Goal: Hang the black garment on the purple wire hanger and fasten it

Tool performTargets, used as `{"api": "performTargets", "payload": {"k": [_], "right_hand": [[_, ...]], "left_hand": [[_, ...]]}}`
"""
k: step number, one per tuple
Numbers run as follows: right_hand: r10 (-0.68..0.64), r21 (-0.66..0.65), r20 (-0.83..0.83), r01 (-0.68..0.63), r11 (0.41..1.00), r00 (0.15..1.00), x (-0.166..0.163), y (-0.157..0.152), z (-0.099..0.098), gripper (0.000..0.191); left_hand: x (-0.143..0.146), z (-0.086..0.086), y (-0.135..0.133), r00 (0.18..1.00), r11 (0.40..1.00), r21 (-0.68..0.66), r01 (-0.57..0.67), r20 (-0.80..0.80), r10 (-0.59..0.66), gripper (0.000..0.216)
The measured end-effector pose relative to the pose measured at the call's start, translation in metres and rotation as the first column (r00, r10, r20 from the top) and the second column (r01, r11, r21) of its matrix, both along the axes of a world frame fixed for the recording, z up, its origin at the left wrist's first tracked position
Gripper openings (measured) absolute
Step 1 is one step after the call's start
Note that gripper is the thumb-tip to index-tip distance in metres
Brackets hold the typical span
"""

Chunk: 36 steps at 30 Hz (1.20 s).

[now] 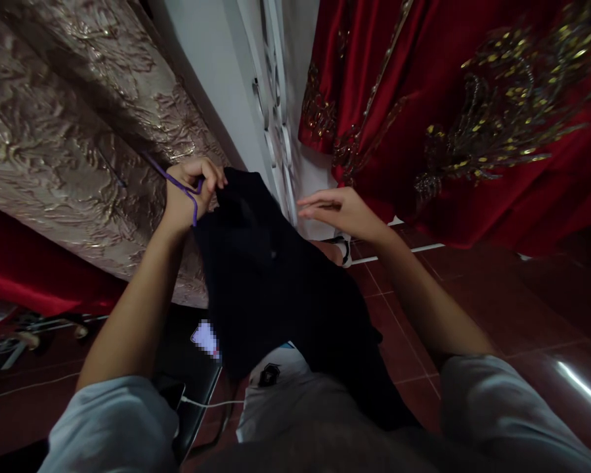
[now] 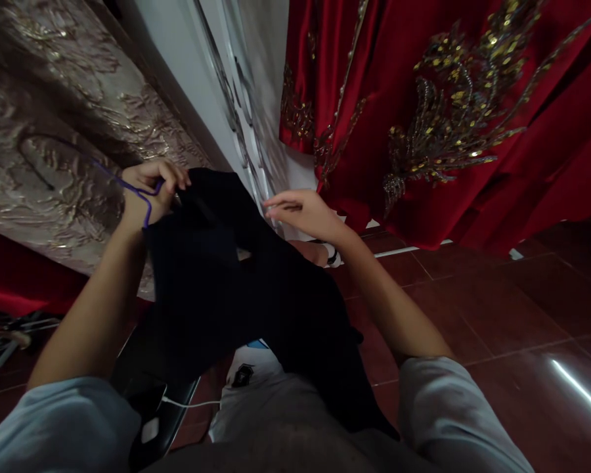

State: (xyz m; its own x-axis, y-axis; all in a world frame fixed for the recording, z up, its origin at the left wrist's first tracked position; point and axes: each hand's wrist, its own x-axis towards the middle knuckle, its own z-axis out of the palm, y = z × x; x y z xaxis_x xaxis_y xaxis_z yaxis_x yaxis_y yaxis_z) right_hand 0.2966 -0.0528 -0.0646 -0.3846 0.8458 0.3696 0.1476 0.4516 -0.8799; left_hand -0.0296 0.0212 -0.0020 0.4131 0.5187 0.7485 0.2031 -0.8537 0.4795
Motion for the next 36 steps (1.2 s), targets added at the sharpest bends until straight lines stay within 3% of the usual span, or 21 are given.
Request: {"api": "performTargets", "payload": {"k": [2, 5, 8, 11, 12, 15, 18, 21, 23, 24, 26, 27, 29, 31, 33, 36], "right_hand": [[-0.151, 0.213, 0.137, 0.120, 0.970, 0.979, -0.015, 0.008, -0.011, 0.071], [-0.284, 0.499, 0.255, 0.126, 0.857, 0.924, -0.044, 0.013, -0.024, 0.113], [-0.334, 0.642, 0.251, 0.102, 0.760, 0.909, -0.067, 0.013, -0.035, 0.110], [-0.332, 0.663, 0.226, 0.106, 0.741, 0.916, -0.066, 0.014, -0.041, 0.089], [-0.360, 0.656, 0.213, 0.140, 0.742, 0.908, -0.058, 0.013, -0.041, 0.084], [-0.566, 0.618, 0.155, 0.368, 0.695, 0.810, -0.021, 0.007, -0.033, 0.082], [-0.770, 0.572, 0.110, 0.593, 0.567, 0.629, 0.020, 0.002, -0.016, 0.088], [-0.841, 0.567, 0.104, 0.663, 0.489, 0.531, 0.042, 0.003, 0.006, 0.082], [-0.830, 0.599, 0.140, 0.622, 0.505, 0.539, 0.044, 0.005, 0.022, 0.077], [-0.817, 0.618, 0.173, 0.585, 0.525, 0.551, 0.042, 0.006, 0.030, 0.077], [-0.790, 0.649, 0.240, 0.511, 0.563, 0.564, 0.038, 0.006, 0.043, 0.078], [-0.780, 0.660, 0.269, 0.481, 0.577, 0.565, 0.037, 0.004, 0.048, 0.080], [-0.769, 0.675, 0.302, 0.444, 0.590, 0.564, 0.038, 0.000, 0.052, 0.082], [-0.751, 0.677, 0.323, 0.414, 0.608, 0.576, 0.043, -0.006, 0.050, 0.082], [-0.726, 0.681, 0.333, 0.380, 0.627, 0.601, 0.049, -0.012, 0.046, 0.083], [-0.703, 0.719, 0.315, 0.323, 0.615, 0.638, 0.053, -0.019, 0.040, 0.093]], "left_hand": [[0.014, 0.009, -0.021, 0.996, 0.997, -0.031, 0.073, -0.039, -0.075, 0.061], [0.040, 0.015, -0.054, 0.975, 0.962, -0.178, 0.209, -0.034, -0.218, 0.057], [0.063, 0.009, -0.074, 0.962, 0.898, -0.346, 0.271, 0.063, -0.266, 0.059], [0.065, -0.001, -0.078, 0.962, 0.827, -0.491, 0.274, 0.150, -0.230, 0.041], [0.059, -0.003, -0.076, 0.957, 0.799, -0.530, 0.284, 0.201, -0.206, 0.032], [0.023, -0.009, -0.066, 0.933, 0.782, -0.572, 0.245, 0.358, -0.031, 0.047], [-0.018, -0.016, -0.058, 0.908, 0.818, -0.570, 0.078, 0.380, 0.178, 0.049], [-0.031, -0.029, -0.058, 0.856, 0.878, -0.451, -0.163, 0.378, 0.353, 0.055], [-0.021, -0.042, -0.064, 0.746, 0.877, -0.172, -0.449, 0.469, 0.473, 0.048], [-0.012, -0.050, -0.069, 0.706, 0.824, -0.003, -0.567, 0.512, 0.488, 0.043], [0.011, -0.065, -0.084, 0.778, 0.747, 0.282, -0.602, 0.419, 0.469, 0.029], [0.023, -0.073, -0.093, 0.854, 0.773, 0.365, -0.518, 0.262, 0.449, 0.024], [0.050, -0.088, -0.108, 0.926, 0.894, 0.335, -0.296, -0.126, 0.354, 0.032], [0.074, -0.101, -0.117, 0.888, 0.960, 0.150, -0.237, -0.368, 0.276, 0.053], [0.092, -0.111, -0.117, 0.844, 0.940, -0.001, -0.342, -0.441, 0.306, 0.063], [0.106, -0.121, -0.111, 0.830, 0.862, -0.103, -0.496, -0.349, 0.436, 0.053]]}}
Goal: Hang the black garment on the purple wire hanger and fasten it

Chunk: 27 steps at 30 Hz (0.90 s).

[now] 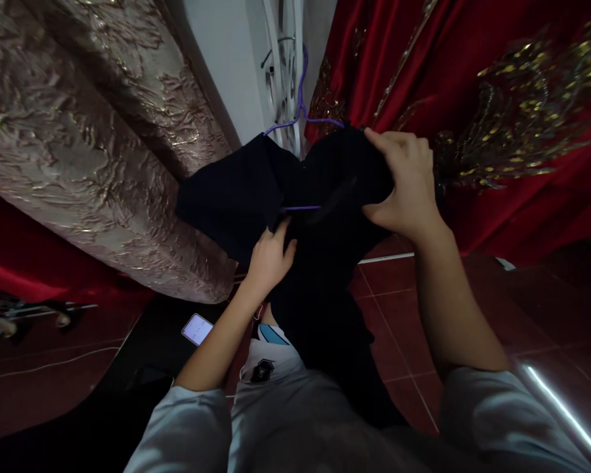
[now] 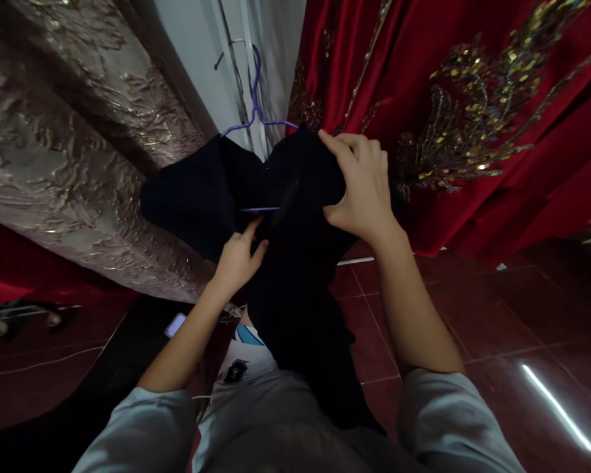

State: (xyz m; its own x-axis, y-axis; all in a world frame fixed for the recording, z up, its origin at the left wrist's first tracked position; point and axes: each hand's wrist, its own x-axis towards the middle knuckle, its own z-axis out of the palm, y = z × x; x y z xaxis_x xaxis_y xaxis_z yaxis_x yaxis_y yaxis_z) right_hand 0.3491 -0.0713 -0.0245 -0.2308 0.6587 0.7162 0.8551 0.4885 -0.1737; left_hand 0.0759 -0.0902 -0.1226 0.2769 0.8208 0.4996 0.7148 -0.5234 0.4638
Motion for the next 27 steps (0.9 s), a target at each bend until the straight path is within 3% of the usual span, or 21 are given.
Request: {"api": "performTargets", "payload": {"k": [3, 6, 8, 9, 11, 13, 14, 16, 19, 22, 27], "right_hand": [[0.042, 0.077, -0.042, -0.039, 0.996, 0.998, -0.015, -0.010, -0.014, 0.095], [0.044, 0.098, -0.320, -0.013, 0.995, 0.947, -0.053, -0.027, -0.048, 0.072], [-0.037, -0.027, -0.632, 0.025, 0.999, 0.774, -0.083, -0.040, -0.078, 0.034], [-0.067, -0.135, -0.735, -0.049, 0.990, 0.675, -0.097, -0.046, -0.093, 0.025], [-0.113, -0.325, -0.829, -0.307, 0.894, 0.548, -0.116, -0.054, -0.118, 0.027], [-0.131, -0.405, -0.860, -0.504, 0.763, 0.493, -0.123, -0.057, -0.131, 0.040], [-0.132, -0.421, -0.863, -0.548, 0.723, 0.488, -0.123, -0.057, -0.134, 0.045], [-0.131, -0.436, -0.856, -0.563, 0.702, 0.500, -0.118, -0.057, -0.134, 0.048], [-0.123, -0.448, -0.842, -0.554, 0.702, 0.525, -0.110, -0.059, -0.131, 0.049], [-0.154, -0.432, -0.860, -0.532, 0.729, 0.487, -0.109, -0.061, -0.130, 0.047], [-0.128, -0.370, -0.899, -0.566, 0.737, 0.420, -0.109, -0.062, -0.131, 0.039]], "left_hand": [[0.004, -0.006, -0.003, 0.974, 1.000, 0.024, -0.017, 0.225, 0.012, 0.030], [0.012, -0.012, -0.020, 0.894, 1.000, 0.017, -0.018, 0.449, 0.008, 0.020], [0.020, -0.017, -0.034, 0.812, 0.998, -0.018, -0.054, 0.582, 0.054, 0.019], [0.024, -0.020, -0.039, 0.765, 0.997, -0.039, -0.064, 0.640, 0.074, 0.022], [0.031, -0.024, -0.047, 0.684, 0.996, -0.064, -0.054, 0.724, 0.084, 0.033], [0.036, -0.027, -0.050, 0.632, 0.998, -0.059, -0.027, 0.773, 0.063, 0.042], [0.037, -0.028, -0.050, 0.614, 0.998, -0.055, -0.023, 0.787, 0.058, 0.045], [0.040, -0.030, -0.049, 0.596, 0.997, -0.063, -0.047, 0.799, 0.078, 0.048], [0.044, -0.034, -0.048, 0.607, 0.996, -0.083, -0.045, 0.789, 0.093, 0.054], [0.043, -0.042, -0.045, 0.607, 0.995, -0.088, 0.046, 0.793, 0.042, 0.053], [0.036, -0.055, -0.038, 0.647, 0.950, -0.199, 0.241, 0.762, -0.005, 0.020]]}}
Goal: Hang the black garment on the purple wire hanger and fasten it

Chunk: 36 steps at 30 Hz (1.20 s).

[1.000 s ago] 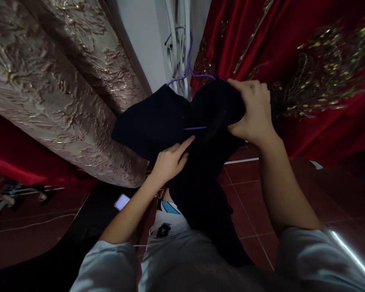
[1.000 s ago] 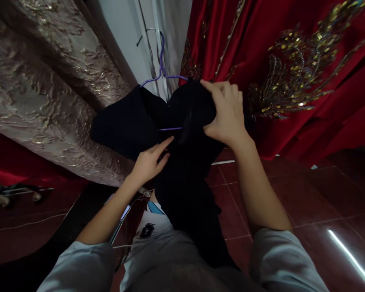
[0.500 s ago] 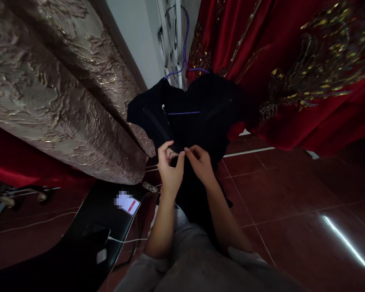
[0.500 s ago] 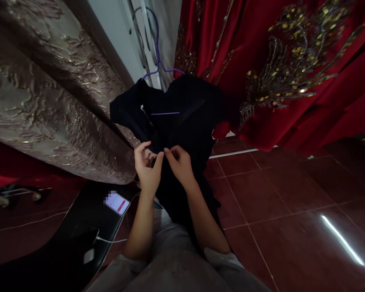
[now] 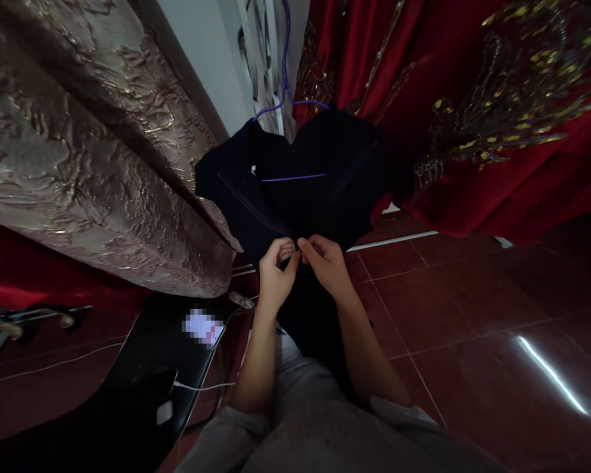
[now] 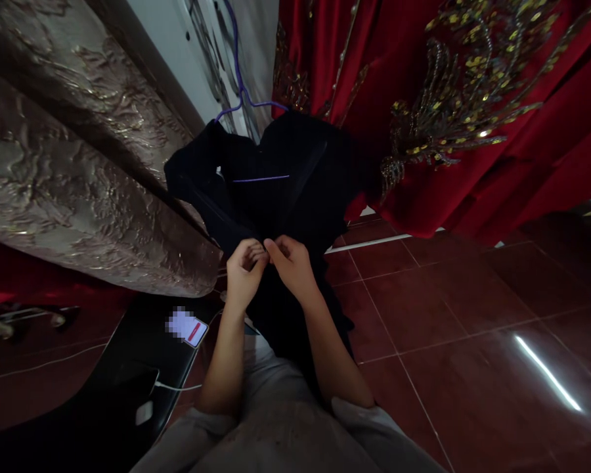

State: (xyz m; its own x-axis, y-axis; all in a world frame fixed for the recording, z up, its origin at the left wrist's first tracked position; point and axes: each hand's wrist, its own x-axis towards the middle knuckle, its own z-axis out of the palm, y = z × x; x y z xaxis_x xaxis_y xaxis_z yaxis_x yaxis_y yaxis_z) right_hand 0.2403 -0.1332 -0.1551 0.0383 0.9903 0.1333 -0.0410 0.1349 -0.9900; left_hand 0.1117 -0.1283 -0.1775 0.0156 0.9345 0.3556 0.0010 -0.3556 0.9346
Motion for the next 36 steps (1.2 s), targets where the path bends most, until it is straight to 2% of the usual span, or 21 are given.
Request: {"api": "performTargets", "payload": {"k": [2, 4, 7, 10, 17, 23, 27, 29, 31, 34, 36], "right_hand": [[0.019, 0.004, 0.030, -0.019, 1.000, 0.999, 0.001, 0.000, -0.001, 0.029], [0.030, -0.003, 0.104, -0.030, 1.000, 0.994, 0.003, 0.000, -0.002, 0.024], [0.028, 0.000, 0.215, -0.029, 1.000, 0.976, 0.006, -0.002, -0.004, 0.018], [0.037, 0.016, 0.262, -0.043, 0.999, 0.964, 0.007, -0.004, -0.004, 0.015], [0.067, 0.012, 0.258, -0.073, 0.997, 0.964, 0.004, -0.003, -0.002, 0.017], [0.037, -0.003, 0.349, -0.038, 0.999, 0.936, 0.007, -0.004, 0.000, 0.014], [0.068, -0.066, 0.149, -0.059, 0.996, 0.986, 0.009, 0.002, 0.001, 0.017], [0.095, -0.070, 0.036, -0.092, 0.993, 0.995, 0.009, 0.016, 0.015, 0.019], [0.098, 0.002, -0.025, -0.098, 0.995, 0.995, 0.008, 0.040, 0.044, 0.022], [0.004, 0.175, -0.190, 0.030, 0.984, 0.982, 0.002, 0.078, 0.099, 0.028], [-0.024, 0.249, -0.280, 0.097, 0.964, 0.960, -0.003, 0.095, 0.128, 0.034]], "left_hand": [[-0.001, -0.002, 0.001, 0.997, 0.998, 0.023, -0.058, -0.043, 0.059, 0.010], [0.000, -0.003, 0.000, 0.985, 0.985, 0.088, -0.147, -0.073, 0.154, 0.010], [0.003, -0.003, -0.002, 0.973, 0.970, 0.146, -0.195, -0.094, 0.209, 0.008], [0.004, -0.001, -0.002, 0.975, 0.970, 0.150, -0.189, -0.086, 0.204, 0.008], [-0.008, 0.001, 0.001, 0.982, 0.975, 0.171, -0.144, -0.099, 0.163, 0.014], [-0.009, 0.001, -0.002, 0.986, 0.983, 0.167, -0.078, -0.130, 0.100, 0.020], [-0.007, 0.001, -0.001, 0.983, 0.982, 0.174, -0.073, -0.152, 0.100, 0.017], [-0.003, -0.004, 0.003, 0.986, 0.983, 0.143, -0.111, -0.107, 0.127, 0.016], [0.005, -0.012, 0.010, 0.979, 0.976, 0.108, -0.189, -0.057, 0.196, 0.018], [0.020, -0.028, 0.025, 0.959, 0.958, 0.104, -0.266, -0.072, 0.274, 0.015], [0.028, -0.032, 0.035, 0.962, 0.969, 0.098, -0.228, -0.133, 0.240, 0.012]]}}
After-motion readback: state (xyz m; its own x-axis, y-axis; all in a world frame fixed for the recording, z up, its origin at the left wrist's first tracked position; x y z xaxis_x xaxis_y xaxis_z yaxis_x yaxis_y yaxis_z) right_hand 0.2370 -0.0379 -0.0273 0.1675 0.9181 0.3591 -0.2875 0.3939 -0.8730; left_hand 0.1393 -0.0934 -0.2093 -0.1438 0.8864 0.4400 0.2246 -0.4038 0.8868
